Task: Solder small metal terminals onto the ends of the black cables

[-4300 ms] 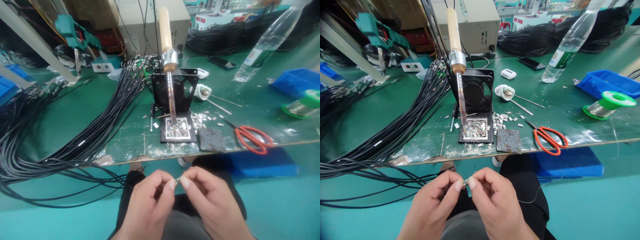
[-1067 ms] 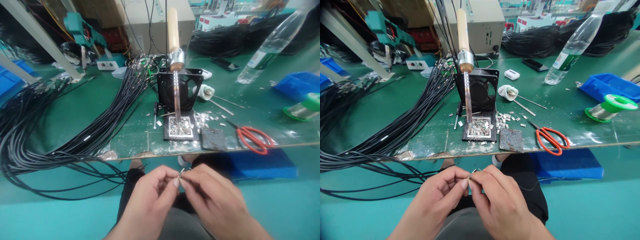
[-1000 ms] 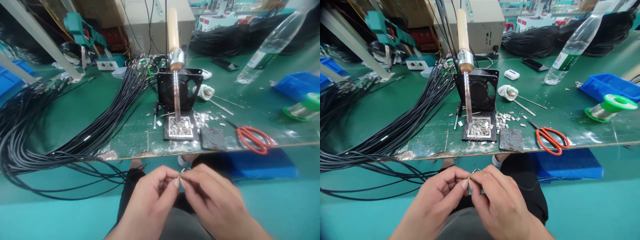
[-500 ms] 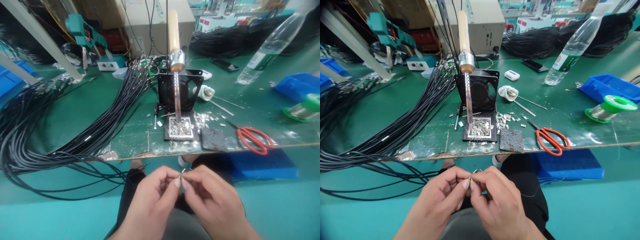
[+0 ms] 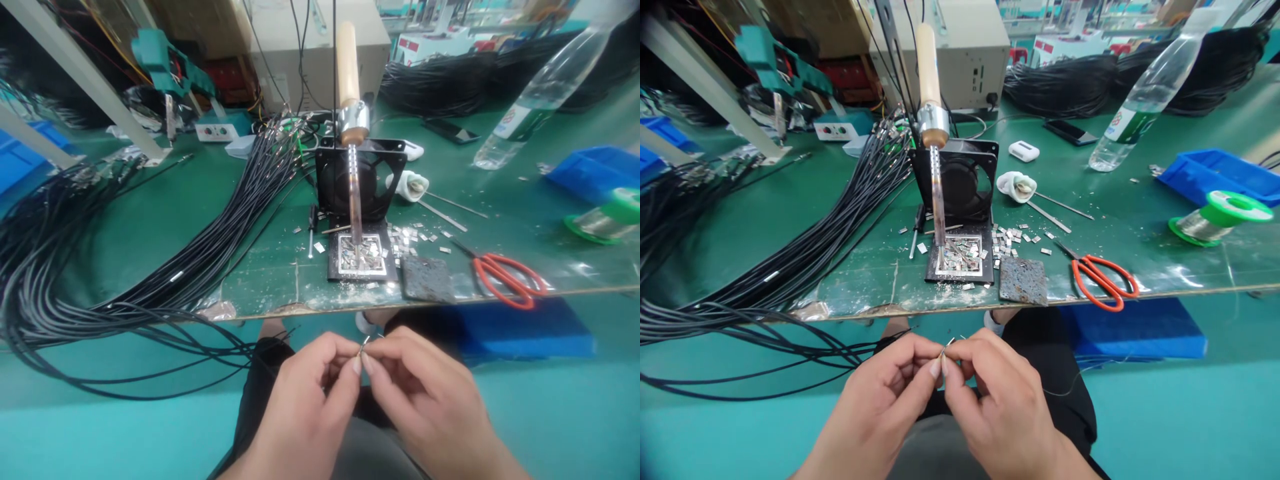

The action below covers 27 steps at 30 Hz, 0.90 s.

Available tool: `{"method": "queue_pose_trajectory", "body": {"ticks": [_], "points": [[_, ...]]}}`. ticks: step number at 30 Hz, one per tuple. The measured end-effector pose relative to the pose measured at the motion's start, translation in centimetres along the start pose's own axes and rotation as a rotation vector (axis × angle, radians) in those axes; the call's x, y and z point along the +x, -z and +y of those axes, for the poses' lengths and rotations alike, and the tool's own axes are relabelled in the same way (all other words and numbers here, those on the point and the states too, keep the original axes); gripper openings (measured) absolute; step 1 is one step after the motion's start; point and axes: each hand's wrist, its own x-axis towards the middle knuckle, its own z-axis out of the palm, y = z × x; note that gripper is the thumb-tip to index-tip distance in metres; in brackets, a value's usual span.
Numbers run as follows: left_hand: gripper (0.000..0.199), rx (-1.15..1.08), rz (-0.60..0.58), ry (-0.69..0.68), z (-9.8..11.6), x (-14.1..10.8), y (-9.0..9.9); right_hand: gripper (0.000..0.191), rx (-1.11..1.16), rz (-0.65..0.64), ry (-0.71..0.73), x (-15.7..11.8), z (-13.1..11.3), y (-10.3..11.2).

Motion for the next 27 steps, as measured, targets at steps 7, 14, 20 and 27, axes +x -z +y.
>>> {"method": "queue_pose_trajectory", "body": {"ticks": [7, 14, 20, 27], "points": [[0.027, -0.126, -0.020, 0.070, 0.3, 0.0, -0.2, 0.010, 0.006, 0.057, 0.011, -0.2, 0.0, -0.8], [0.025, -0.169, -0.040, 0.100, 0.8, 0.1, 0.1, 0.013, -0.048, 0.042, 0.117, -0.3, 0.5, -0.9], [0.031, -0.117, -0.180, 0.217, 1.3, 0.7, 1.6, 0.017, -0.196, -0.241, 0.341, 0.2, 1.6, 1.2], [0.032, -0.318, -0.253, 0.181, 0.8, 1.0, 2.5, 0.014, -0.223, -0.309, 0.419, 1.3, 1.2, 1.7]]}}
